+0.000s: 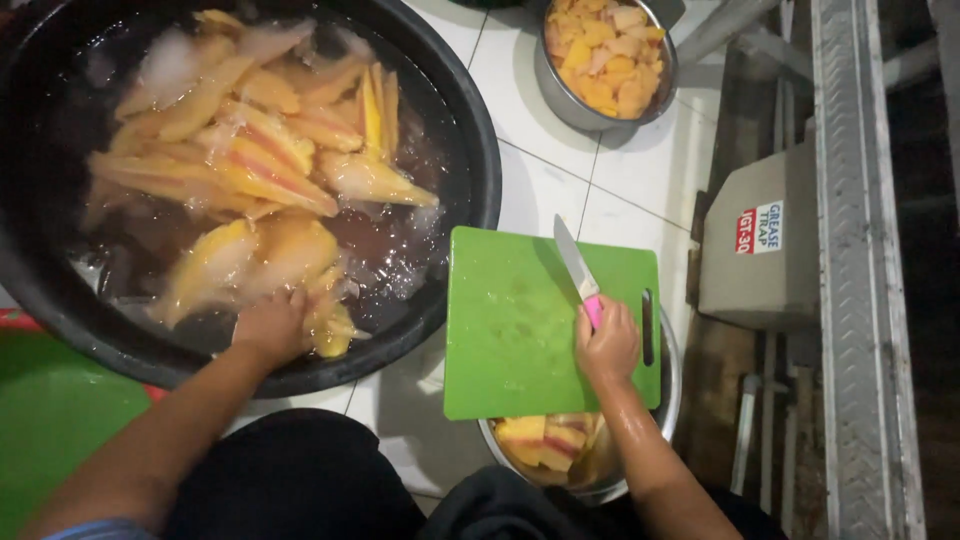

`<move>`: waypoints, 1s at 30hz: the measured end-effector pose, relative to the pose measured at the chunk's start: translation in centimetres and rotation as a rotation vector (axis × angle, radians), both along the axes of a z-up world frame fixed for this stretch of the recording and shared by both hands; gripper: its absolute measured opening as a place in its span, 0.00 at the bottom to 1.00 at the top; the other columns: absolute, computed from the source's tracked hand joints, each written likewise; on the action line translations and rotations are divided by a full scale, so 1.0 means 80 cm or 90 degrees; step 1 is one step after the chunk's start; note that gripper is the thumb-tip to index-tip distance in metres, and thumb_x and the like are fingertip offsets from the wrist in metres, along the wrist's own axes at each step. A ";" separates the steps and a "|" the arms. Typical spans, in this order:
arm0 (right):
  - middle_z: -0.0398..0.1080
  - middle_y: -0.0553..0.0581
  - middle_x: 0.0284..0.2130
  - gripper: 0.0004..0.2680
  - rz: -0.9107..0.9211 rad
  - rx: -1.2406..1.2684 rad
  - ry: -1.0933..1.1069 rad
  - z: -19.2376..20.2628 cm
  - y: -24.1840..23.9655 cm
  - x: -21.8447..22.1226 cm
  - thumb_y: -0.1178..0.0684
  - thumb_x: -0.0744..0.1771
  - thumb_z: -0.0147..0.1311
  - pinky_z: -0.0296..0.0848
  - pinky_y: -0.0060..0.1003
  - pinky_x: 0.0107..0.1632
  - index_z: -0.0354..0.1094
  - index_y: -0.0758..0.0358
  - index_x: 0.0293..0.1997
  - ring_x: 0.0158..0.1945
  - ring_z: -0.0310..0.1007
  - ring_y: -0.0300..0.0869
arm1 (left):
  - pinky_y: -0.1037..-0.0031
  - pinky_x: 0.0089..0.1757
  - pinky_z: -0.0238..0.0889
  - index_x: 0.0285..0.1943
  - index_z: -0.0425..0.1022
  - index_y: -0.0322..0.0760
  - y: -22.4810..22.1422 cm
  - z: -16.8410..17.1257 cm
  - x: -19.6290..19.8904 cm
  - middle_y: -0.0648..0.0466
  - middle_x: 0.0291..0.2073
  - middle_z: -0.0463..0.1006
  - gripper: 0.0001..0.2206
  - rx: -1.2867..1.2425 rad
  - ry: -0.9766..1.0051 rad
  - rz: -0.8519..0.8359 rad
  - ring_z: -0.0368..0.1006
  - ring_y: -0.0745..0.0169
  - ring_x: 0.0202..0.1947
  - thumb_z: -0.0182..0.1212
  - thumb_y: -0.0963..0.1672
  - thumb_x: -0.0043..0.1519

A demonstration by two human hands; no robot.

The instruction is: Washing fish fillets in a large basin and slicing them on a cutting board.

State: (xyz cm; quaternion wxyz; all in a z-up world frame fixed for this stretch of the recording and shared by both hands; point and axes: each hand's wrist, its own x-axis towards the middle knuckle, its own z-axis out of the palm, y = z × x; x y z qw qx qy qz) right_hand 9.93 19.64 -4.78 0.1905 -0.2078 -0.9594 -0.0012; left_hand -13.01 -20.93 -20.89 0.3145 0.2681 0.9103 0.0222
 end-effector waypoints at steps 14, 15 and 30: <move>0.63 0.60 0.26 0.10 0.053 0.030 0.064 0.002 -0.008 -0.002 0.51 0.64 0.52 0.66 0.45 0.34 0.64 0.66 0.42 0.30 0.67 0.55 | 0.56 0.37 0.70 0.45 0.71 0.36 0.009 -0.034 0.000 0.46 0.37 0.74 0.11 0.036 0.082 -0.063 0.75 0.42 0.41 0.51 0.44 0.57; 0.63 0.57 0.27 0.09 0.031 0.017 0.049 0.002 -0.008 -0.001 0.51 0.64 0.51 0.66 0.42 0.35 0.64 0.64 0.42 0.30 0.66 0.51 | 0.56 0.37 0.70 0.43 0.73 0.36 0.008 -0.020 0.000 0.47 0.38 0.74 0.10 0.046 0.077 -0.050 0.75 0.42 0.40 0.49 0.43 0.58; 0.63 0.55 0.26 0.06 -0.013 -0.021 0.001 0.030 -0.032 -0.013 0.56 0.64 0.50 0.65 0.38 0.34 0.63 0.64 0.40 0.27 0.63 0.45 | 0.56 0.47 0.63 0.49 0.76 0.35 -0.063 0.067 -0.091 0.40 0.45 0.77 0.20 0.194 -0.071 0.223 0.71 0.38 0.46 0.57 0.51 0.54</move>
